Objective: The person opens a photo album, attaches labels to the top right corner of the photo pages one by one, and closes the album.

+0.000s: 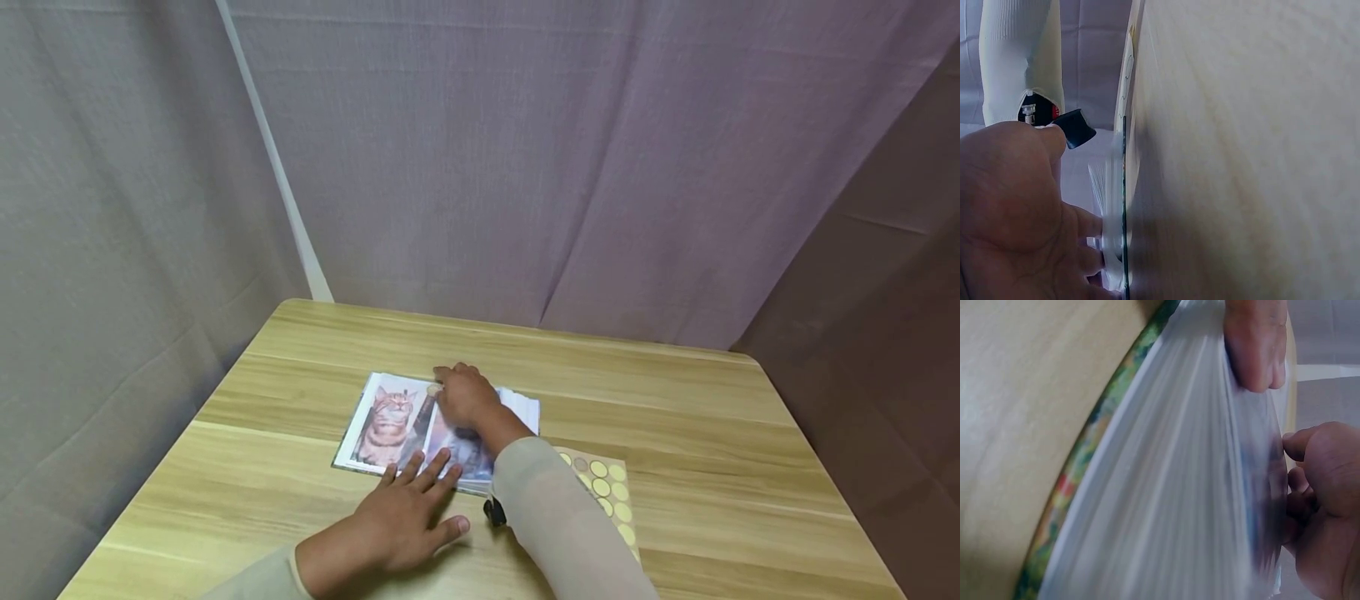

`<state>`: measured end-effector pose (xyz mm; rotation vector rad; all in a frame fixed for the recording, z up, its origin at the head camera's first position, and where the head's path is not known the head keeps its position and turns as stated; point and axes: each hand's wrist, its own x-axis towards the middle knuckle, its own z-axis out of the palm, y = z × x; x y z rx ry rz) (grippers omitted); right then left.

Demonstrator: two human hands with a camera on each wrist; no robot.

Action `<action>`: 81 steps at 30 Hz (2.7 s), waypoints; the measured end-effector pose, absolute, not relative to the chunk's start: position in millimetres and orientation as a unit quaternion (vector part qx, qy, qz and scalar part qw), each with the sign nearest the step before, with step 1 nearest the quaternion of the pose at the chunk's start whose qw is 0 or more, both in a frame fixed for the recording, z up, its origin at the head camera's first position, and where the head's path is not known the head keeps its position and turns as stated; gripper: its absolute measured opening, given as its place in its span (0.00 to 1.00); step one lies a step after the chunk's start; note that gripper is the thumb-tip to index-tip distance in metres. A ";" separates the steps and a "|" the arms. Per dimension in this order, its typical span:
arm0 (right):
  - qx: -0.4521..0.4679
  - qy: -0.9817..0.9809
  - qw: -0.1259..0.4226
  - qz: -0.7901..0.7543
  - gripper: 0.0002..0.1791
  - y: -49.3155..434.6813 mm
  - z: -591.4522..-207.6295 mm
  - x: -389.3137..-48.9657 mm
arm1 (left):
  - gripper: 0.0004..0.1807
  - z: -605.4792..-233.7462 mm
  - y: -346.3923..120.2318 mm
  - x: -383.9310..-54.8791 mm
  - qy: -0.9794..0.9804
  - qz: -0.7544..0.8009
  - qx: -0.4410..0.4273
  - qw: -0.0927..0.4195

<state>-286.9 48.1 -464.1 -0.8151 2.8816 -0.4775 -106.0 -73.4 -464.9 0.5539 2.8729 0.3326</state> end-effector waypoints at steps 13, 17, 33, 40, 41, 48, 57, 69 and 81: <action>-0.315 0.942 0.021 -0.117 0.20 55.0 -465.6 -282.3 | 0.46 -465.3 -74.7 -106.7 0.972 0.106 0.185 0.098; -0.311 0.945 0.033 -0.093 0.22 55.4 -465.1 -279.4 | 0.45 -464.2 -73.8 -105.5 0.972 0.107 0.184 0.097; -0.343 0.932 0.063 -0.103 0.24 72.6 -458.7 -266.3 | 0.44 -466.2 -73.4 -105.8 0.972 0.097 0.194 0.090; -0.378 0.912 0.041 -0.157 0.25 93.6 -458.5 -258.0 | 0.44 -464.8 -70.7 -105.5 0.975 0.100 0.184 0.076; -0.381 0.910 0.041 -0.159 0.25 95.5 -459.0 -256.3 | 0.44 -465.0 -70.5 -105.3 0.975 0.103 0.181 0.074; -0.408 0.899 0.006 -0.160 0.23 106.3 -461.7 -243.4 | 0.42 -468.1 -67.8 -106.6 0.978 0.117 0.166 0.053; -0.422 0.892 -0.016 -0.162 0.22 123.0 -460.0 -228.7 | 0.40 -472.0 -68.5 -109.2 0.977 0.127 0.167 0.035; -0.417 0.889 -0.043 -0.184 0.22 142.9 -453.5 -210.2 | 0.36 -468.9 -69.4 -111.4 0.975 0.145 0.168 0.019; -0.391 0.902 -0.050 -0.178 0.25 169.5 -448.4 -193.4 | 0.30 -468.2 -68.5 -114.7 0.970 0.160 0.177 -0.042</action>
